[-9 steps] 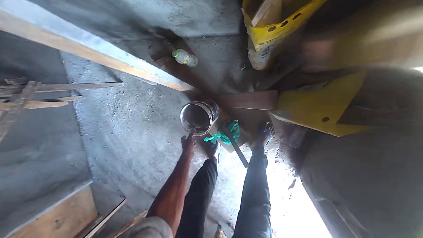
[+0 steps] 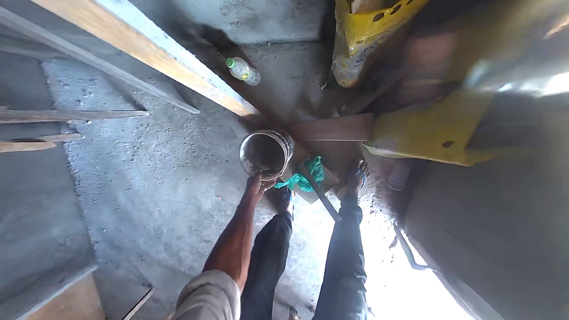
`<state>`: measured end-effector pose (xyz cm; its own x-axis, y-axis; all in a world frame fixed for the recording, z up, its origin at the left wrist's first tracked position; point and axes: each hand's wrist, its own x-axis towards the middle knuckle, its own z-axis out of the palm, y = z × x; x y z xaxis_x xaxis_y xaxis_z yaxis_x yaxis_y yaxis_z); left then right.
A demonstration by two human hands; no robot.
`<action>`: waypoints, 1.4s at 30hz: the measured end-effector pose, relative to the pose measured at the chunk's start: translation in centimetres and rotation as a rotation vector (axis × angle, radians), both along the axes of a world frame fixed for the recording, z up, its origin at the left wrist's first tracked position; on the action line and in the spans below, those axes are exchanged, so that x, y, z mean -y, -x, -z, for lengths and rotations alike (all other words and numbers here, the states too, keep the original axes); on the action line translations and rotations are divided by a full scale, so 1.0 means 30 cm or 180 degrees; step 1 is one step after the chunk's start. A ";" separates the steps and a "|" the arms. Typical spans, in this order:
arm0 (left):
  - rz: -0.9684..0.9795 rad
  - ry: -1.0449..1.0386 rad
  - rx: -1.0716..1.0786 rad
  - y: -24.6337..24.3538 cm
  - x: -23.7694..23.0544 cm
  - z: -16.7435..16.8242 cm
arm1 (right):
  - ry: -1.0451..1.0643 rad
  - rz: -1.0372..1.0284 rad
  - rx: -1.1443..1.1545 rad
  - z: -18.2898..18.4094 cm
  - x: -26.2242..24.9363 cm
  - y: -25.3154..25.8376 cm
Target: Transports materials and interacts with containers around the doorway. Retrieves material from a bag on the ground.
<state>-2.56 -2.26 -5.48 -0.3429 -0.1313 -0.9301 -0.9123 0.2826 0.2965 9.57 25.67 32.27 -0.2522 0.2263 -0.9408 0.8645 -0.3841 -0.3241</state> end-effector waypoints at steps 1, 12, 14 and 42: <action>-0.0020 -0.0071 -0.0075 -0.005 0.007 0.000 | -0.0068 0.0173 0.0049 0.012 0.037 -0.040; 0.1168 -0.0245 -0.0549 -0.005 0.026 -0.379 | -0.1168 0.1594 0.0259 -0.142 0.366 -0.307; 0.1540 -0.0280 -0.0609 -0.024 0.026 -0.518 | -0.2592 0.1751 0.0080 -0.163 0.467 -0.458; 0.5913 -0.0989 -0.0694 -0.841 0.615 -1.566 | -0.1088 0.0591 0.0314 -0.325 1.471 -0.849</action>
<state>22.66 -20.71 41.50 0.0681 0.6322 -0.7718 0.4981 0.6488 0.5753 35.04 -18.47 42.02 -0.0899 0.5636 -0.8211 0.8239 -0.4212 -0.3793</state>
